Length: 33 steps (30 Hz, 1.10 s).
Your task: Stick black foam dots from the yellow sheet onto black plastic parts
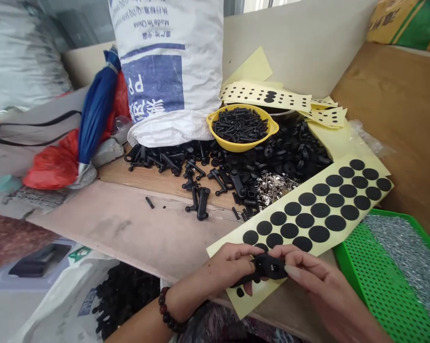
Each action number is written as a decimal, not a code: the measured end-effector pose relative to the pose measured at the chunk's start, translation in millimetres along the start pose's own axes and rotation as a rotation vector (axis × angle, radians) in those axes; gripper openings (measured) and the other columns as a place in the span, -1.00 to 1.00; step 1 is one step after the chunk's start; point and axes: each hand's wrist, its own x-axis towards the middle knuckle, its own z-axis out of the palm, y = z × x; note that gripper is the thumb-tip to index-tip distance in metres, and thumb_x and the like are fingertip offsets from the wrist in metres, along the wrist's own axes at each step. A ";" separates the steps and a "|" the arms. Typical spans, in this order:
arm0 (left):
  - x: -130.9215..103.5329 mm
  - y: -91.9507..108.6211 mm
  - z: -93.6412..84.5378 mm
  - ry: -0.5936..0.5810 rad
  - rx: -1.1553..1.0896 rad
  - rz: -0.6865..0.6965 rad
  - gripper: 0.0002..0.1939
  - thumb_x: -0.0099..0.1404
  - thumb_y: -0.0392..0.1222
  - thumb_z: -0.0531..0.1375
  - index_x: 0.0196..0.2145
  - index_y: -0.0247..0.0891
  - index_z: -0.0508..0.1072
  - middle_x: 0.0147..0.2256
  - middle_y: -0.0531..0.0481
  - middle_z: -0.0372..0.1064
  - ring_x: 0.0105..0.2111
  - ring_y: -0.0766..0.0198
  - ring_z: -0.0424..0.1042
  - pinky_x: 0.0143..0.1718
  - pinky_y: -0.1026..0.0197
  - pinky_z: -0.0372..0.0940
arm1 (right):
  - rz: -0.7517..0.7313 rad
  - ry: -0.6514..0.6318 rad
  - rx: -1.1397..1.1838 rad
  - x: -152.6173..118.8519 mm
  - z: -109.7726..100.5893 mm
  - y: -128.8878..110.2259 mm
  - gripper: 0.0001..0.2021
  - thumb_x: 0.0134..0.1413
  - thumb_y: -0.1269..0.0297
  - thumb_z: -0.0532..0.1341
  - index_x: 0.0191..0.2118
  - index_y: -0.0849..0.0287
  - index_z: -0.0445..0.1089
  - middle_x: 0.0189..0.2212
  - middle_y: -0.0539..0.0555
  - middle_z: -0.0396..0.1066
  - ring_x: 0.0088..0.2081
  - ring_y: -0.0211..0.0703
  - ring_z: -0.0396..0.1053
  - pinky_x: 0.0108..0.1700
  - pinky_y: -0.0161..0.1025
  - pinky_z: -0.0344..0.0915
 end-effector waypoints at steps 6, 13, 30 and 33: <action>-1.0 0.5 -1.6 0.001 0.018 -0.008 -0.64 0.06 -0.18 0.12 -0.20 -0.36 0.50 -0.51 0.03 0.38 -0.67 0.42 0.28 -0.60 0.36 0.13 | -0.041 0.010 -0.074 2.4 0.2 1.5 -0.68 -0.18 0.01 0.32 -0.63 0.14 0.32 -0.25 0.16 0.40 -0.11 0.08 0.30 -0.14 -0.15 0.29; -3.4 -0.2 -3.1 -0.011 0.073 -0.016 -0.59 0.12 -0.18 0.07 -0.10 -0.34 0.48 -0.57 0.06 0.34 -0.65 0.39 0.29 -0.57 0.36 0.13 | -0.085 -0.003 -0.109 1.6 -1.9 6.8 -0.73 -0.10 0.08 0.31 -0.59 0.14 0.35 -0.25 0.15 0.39 -0.14 0.04 0.32 -0.19 -0.20 0.32; -5.2 -1.6 -2.6 0.008 0.171 0.016 -0.61 0.22 -0.09 0.11 -0.05 -0.30 0.47 -0.51 0.04 0.35 -0.62 0.42 0.30 -0.57 0.38 0.17 | -0.124 0.024 -0.250 2.3 0.8 0.8 -0.68 -0.15 0.00 0.30 -0.62 0.14 0.36 -0.28 0.15 0.42 -0.21 0.03 0.36 -0.28 -0.24 0.34; -4.2 -4.7 -3.6 -0.004 0.182 0.031 -0.62 0.23 -0.09 0.11 -0.05 -0.28 0.46 -0.46 0.02 0.35 -0.61 0.43 0.32 -0.56 0.39 0.18 | -0.133 0.019 -0.265 2.3 1.0 0.0 -0.70 -0.13 0.03 0.30 -0.61 0.14 0.36 -0.28 0.15 0.42 -0.20 0.03 0.36 -0.29 -0.25 0.35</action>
